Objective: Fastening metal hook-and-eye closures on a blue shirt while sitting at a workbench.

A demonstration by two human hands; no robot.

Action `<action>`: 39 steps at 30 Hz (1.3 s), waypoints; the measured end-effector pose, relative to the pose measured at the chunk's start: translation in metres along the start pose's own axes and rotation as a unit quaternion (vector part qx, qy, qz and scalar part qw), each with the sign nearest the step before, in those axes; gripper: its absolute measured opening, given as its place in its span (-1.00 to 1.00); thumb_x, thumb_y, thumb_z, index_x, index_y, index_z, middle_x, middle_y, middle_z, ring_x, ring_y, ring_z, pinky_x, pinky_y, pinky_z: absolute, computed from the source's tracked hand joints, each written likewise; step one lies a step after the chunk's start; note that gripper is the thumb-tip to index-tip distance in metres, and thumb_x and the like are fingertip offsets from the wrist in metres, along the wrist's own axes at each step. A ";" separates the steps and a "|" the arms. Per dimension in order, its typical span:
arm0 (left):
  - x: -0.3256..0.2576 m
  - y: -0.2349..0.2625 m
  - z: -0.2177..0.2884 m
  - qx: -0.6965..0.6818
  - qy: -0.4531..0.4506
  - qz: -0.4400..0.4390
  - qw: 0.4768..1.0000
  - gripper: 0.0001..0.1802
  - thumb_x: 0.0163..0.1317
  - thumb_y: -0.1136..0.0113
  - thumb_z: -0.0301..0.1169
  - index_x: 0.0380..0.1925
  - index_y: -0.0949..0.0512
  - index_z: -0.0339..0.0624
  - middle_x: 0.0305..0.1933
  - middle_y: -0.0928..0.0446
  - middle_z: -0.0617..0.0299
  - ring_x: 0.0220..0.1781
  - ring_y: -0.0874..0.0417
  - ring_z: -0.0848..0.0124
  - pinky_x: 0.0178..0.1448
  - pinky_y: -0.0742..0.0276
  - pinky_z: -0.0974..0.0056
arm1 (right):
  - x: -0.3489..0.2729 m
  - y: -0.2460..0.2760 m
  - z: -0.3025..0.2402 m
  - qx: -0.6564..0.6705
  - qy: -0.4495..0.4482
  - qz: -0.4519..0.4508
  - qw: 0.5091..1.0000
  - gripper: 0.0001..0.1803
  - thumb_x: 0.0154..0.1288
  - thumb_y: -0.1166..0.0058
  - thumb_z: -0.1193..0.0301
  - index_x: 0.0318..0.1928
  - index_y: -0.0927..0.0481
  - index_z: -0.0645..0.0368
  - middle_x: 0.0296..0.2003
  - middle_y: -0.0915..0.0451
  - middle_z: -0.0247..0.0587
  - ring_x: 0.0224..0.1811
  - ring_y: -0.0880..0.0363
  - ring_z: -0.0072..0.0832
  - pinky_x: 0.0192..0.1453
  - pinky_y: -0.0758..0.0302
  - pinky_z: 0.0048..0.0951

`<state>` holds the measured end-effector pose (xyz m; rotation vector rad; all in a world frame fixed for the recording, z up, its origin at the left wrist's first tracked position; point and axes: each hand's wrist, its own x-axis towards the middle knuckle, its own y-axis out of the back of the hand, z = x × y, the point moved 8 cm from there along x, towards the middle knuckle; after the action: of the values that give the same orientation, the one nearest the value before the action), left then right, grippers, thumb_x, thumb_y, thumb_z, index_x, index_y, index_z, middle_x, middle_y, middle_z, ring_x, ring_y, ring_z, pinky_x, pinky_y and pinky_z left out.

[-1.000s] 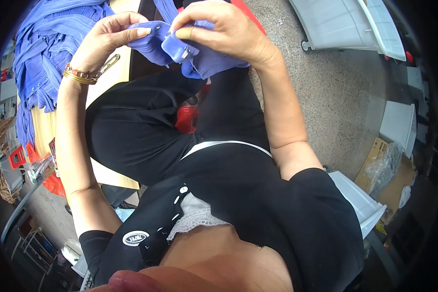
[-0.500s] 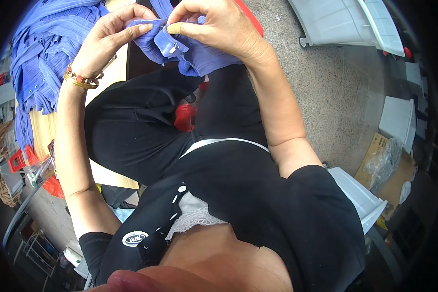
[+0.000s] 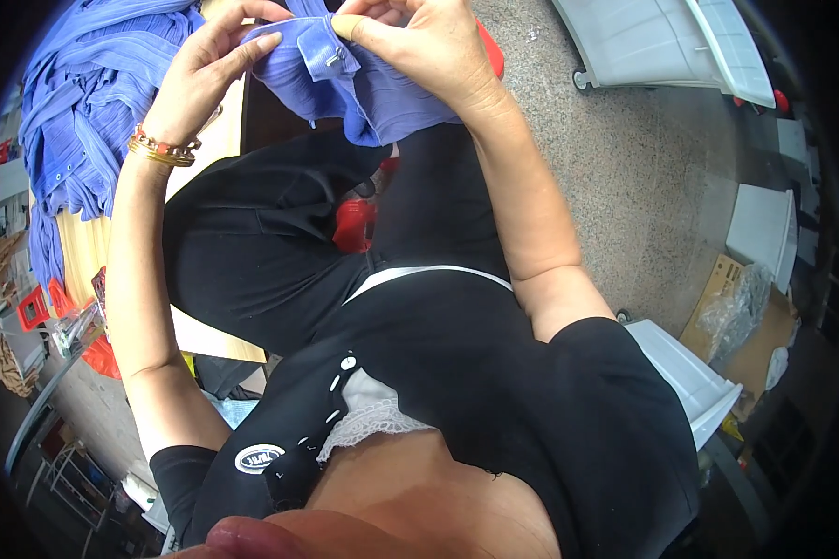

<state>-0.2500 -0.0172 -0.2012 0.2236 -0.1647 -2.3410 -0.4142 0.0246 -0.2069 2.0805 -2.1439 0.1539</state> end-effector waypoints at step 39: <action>0.001 -0.007 0.000 -0.193 0.032 -0.036 0.980 -0.78 0.29 -0.23 -0.28 -0.14 -0.64 -0.12 -0.31 -0.57 0.46 -0.33 -0.46 0.69 -0.19 -0.38 0.54 | -0.030 -0.013 -0.083 -0.189 0.441 0.097 0.872 -0.74 -0.03 -0.31 0.66 -0.24 -0.66 0.30 -0.34 -0.64 -0.16 -0.32 -0.61 -0.32 -0.19 -0.51 -0.42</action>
<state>-0.2555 -0.0128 -0.2021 0.1126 0.3329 -2.3790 -0.3970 0.0681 -0.1310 1.2015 -1.6089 0.5366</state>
